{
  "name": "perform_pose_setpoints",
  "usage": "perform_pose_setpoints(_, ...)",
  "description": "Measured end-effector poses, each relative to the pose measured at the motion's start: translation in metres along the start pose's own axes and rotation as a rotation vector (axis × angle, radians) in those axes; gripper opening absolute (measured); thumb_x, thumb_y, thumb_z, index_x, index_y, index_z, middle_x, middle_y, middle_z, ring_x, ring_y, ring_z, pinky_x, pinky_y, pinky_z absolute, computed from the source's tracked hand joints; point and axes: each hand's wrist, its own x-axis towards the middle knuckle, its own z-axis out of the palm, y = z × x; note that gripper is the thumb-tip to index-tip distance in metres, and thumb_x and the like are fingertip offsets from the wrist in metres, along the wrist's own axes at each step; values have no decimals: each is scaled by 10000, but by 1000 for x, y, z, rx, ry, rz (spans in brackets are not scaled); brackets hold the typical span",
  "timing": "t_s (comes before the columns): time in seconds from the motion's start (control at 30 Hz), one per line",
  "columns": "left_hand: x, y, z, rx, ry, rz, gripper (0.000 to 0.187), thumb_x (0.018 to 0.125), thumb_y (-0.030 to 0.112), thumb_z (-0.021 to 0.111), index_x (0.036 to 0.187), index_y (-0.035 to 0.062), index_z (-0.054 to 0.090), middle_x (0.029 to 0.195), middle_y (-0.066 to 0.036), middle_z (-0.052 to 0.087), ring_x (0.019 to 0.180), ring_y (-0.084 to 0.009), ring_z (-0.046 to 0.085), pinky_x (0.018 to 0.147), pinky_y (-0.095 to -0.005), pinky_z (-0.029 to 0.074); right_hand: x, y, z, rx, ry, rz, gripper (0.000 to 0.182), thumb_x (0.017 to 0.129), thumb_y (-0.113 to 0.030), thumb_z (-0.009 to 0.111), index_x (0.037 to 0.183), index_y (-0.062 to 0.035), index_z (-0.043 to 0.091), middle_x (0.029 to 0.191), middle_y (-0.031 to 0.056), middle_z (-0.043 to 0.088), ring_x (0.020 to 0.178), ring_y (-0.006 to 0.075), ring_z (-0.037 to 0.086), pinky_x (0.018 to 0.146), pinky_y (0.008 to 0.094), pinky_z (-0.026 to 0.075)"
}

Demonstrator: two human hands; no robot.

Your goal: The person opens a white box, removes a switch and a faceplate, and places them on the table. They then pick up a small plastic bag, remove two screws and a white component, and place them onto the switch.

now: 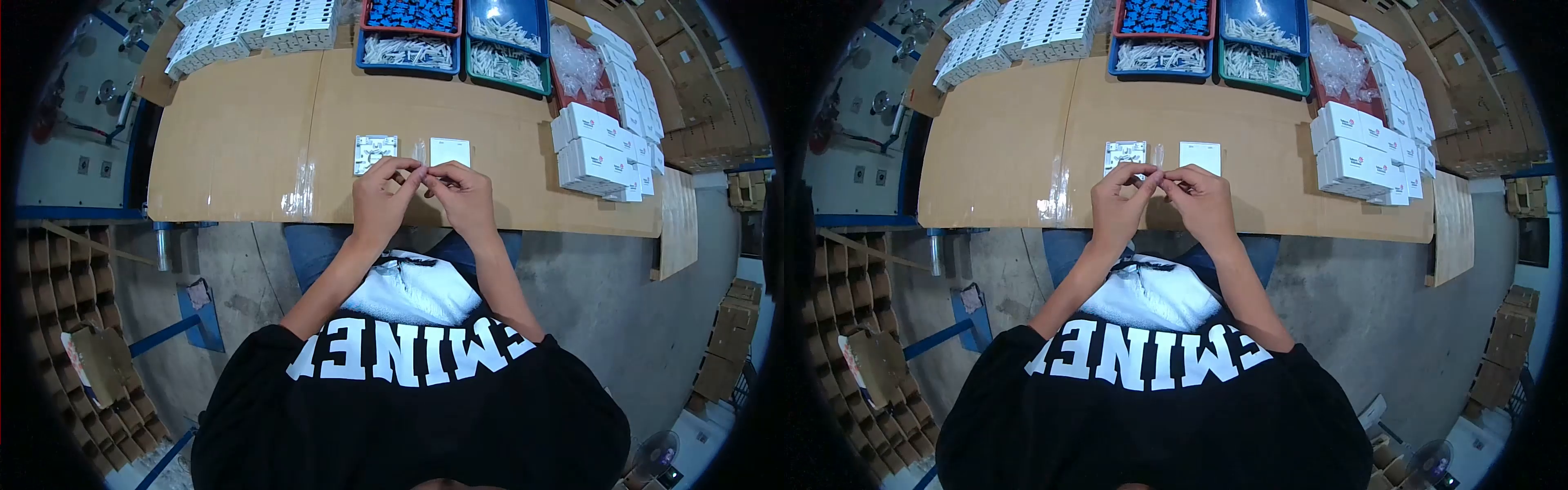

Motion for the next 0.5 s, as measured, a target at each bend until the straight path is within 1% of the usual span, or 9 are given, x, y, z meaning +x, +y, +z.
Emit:
perform_pose_setpoints(0.03, 1, -2, -1, 34, -2, 46, 122, 913, 80, 759, 995, -10, 751, 939, -46, 737, 778, -105, 635, 716, -251, 506, 1, 0, 0, 0, -1, -2, 126, 923, -55, 747, 1008, 34, 770, 848, 60, 721, 705, 105, 675, 598, 241, 501)
perform_pose_setpoints(0.17, 1, -4, -2, 47, 1, 64, 109, 909, 69, 754, 969, -22, 753, 943, -66, 743, 786, -134, 657, 712, -263, 512, 1, -3, 0, 61, -15, 65, 117, 929, -39, 733, 1014, 29, 778, 865, 74, 730, 718, 124, 690, 620, 251, 522)
perform_pose_setpoints(0.23, 2, -8, -4, 175, 18, 176, 99, 915, 70, 743, 970, -13, 748, 927, -87, 739, 797, -176, 681, 730, -298, 518, 2, -5, 1, 99, -20, 100, 115, 932, -33, 730, 1013, 33, 777, 869, 76, 731, 731, 129, 698, 626, 252, 529)
perform_pose_setpoints(0.27, 2, -8, -4, 176, 17, 178, 99, 915, 70, 743, 970, -13, 748, 927, -87, 739, 797, -176, 681, 730, -298, 518, 2, -5, 2, 140, -16, 123, 122, 934, -31, 729, 1024, 41, 772, 870, 78, 732, 745, 134, 707, 639, 252, 539)
perform_pose_setpoints(0.33, 2, -3, -5, 286, 50, 239, 88, 911, 70, 739, 950, -8, 732, 905, -97, 724, 807, -215, 692, 756, -334, 520, 1, -8, 1, 183, -7, 143, 131, 936, -29, 729, 1034, 48, 766, 871, 79, 733, 758, 139, 715, 652, 252, 550)
perform_pose_setpoints(0.4, 2, -1, -6, 300, 39, 267, 87, 906, 70, 740, 947, -5, 723, 897, -98, 718, 810, -222, 692, 765, -342, 519, 2, -13, -1, 300, 76, 266, 150, 939, -20, 726, 1063, 60, 751, 927, 91, 735, 807, 148, 727, 692, 248, 572)
perform_pose_setpoints(0.43, 2, 0, -6, 315, 34, 292, 88, 901, 70, 741, 944, -1, 714, 888, -98, 712, 813, -228, 693, 775, -350, 517, 2, -12, 1, 307, 80, 257, 150, 939, -20, 726, 1063, 60, 751, 927, 91, 735, 807, 148, 727, 692, 248, 572)
perform_pose_setpoints(0.5, 1, 2, -3, 292, -6, 317, 86, 892, 63, 744, 940, 1, 709, 889, -104, 708, 813, -225, 692, 777, -342, 516, 2, -9, 5, 281, 243, 62, 156, 943, -7, 716, 1087, 42, 750, 1000, 88, 734, 867, 144, 723, 733, 245, 585)
